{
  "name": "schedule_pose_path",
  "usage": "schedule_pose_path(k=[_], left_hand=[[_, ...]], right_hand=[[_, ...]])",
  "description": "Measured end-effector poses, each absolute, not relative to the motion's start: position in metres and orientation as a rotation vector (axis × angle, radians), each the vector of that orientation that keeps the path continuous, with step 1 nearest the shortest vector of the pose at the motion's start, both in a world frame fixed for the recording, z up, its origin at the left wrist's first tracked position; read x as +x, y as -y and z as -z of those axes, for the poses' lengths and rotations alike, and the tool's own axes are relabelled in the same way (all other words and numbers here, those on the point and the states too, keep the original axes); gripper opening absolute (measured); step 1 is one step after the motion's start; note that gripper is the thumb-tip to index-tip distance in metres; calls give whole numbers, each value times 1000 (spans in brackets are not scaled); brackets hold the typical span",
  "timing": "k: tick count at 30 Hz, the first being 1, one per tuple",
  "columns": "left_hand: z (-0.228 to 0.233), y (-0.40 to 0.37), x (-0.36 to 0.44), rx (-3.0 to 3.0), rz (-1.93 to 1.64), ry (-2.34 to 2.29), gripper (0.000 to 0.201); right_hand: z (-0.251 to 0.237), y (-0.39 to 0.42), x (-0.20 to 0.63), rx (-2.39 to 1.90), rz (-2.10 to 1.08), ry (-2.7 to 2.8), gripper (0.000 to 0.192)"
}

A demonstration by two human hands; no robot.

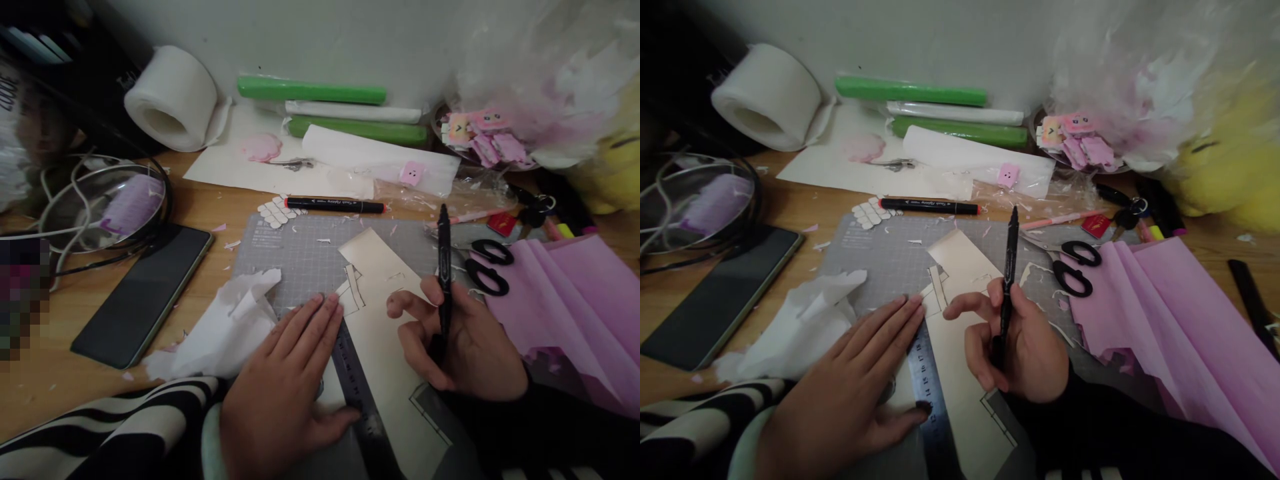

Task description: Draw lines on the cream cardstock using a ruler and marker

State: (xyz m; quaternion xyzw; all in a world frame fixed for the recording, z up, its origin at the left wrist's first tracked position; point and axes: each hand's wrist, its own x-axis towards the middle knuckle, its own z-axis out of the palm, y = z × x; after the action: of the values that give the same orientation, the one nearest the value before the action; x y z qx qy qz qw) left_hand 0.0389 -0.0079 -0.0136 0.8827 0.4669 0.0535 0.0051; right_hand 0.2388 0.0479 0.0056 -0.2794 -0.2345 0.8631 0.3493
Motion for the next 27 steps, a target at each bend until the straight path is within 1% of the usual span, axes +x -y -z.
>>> schedule_pose_path(k=[3, 6, 10, 11, 14, 16, 18, 23, 25, 27], left_hand=[[13, 8, 39, 2760, -174, -1453, 87], [13, 8, 39, 2751, -189, -1459, 86], [13, 7, 39, 2759, -190, -1468, 86], [13, 7, 39, 2767, -190, -1467, 87], [13, 7, 39, 2787, -184, -1464, 88], [12, 7, 39, 2793, -180, -1463, 88], [13, 7, 39, 2792, -174, -1465, 88], [14, 7, 39, 2787, -168, -1471, 89], [14, 7, 39, 2783, -166, -1468, 89], [13, 8, 39, 2773, -165, -1471, 87]], right_hand=[[-7, -50, 239, -734, -2264, 604, 28], [-3, -49, 237, -751, -2152, 656, 27], [9, -43, 238, -771, -1877, 885, 27], [10, -41, 238, -811, -1795, 970, 25], [10, -36, 237, -1021, -1463, 1358, 9], [6, -34, 234, -1151, -1210, 1616, 18], [2, -33, 230, -1230, -1052, 1764, 22], [0, -30, 221, -1246, -991, 1926, 31], [1, -28, 219, -1331, -933, 1985, 28], [2, -26, 218, -1466, -849, 2007, 21]])
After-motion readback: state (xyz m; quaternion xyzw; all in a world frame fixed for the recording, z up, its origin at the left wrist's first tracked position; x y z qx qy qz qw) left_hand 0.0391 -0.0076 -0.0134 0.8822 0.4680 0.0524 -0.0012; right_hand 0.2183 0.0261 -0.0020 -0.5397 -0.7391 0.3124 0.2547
